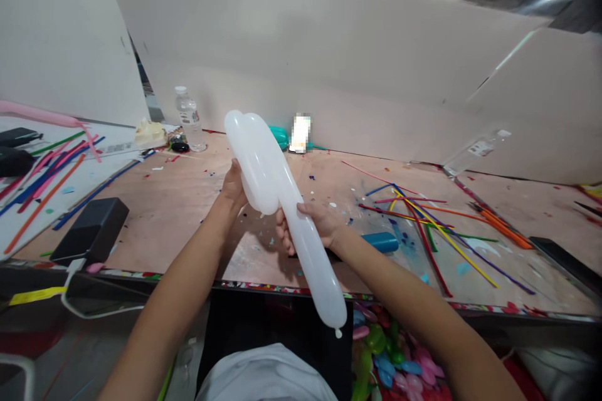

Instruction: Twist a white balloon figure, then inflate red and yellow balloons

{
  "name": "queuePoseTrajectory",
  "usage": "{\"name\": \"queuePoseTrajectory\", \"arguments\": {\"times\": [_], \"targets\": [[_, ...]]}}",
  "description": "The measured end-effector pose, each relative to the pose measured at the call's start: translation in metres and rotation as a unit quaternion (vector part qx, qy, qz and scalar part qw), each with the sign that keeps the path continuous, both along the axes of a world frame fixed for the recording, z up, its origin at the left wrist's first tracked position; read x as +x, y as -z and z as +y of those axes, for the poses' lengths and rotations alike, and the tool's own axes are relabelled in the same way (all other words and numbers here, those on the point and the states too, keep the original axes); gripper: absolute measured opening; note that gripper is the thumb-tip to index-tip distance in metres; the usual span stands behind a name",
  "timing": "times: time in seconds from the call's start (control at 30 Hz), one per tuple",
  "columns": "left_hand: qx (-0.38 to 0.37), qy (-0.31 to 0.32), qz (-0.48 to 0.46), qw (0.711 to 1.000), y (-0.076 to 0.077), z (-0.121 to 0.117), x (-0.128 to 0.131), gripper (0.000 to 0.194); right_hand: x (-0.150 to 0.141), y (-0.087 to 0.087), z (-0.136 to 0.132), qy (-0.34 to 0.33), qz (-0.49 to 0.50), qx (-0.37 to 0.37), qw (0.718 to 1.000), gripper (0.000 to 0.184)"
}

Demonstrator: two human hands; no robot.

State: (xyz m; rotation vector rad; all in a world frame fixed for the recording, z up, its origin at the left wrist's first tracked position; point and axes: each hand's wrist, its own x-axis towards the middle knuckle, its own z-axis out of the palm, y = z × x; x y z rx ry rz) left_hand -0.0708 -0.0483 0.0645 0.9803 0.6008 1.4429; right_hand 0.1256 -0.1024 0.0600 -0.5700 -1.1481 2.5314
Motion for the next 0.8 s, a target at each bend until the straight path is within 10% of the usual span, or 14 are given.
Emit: {"name": "queuePoseTrajectory", "arguments": {"times": [0.5,0.8], "targets": [[0.011,0.119,-0.099,0.988,0.015,0.008,0.014,0.091,-0.005,0.016,0.006,0.061,0.007,0.005,0.998,0.02],[-0.001,0.087,-0.118,0.989,0.024,0.014,0.017,0.076,-0.006,0.014,0.009,0.06,0.034,0.02,0.997,0.022]]}}
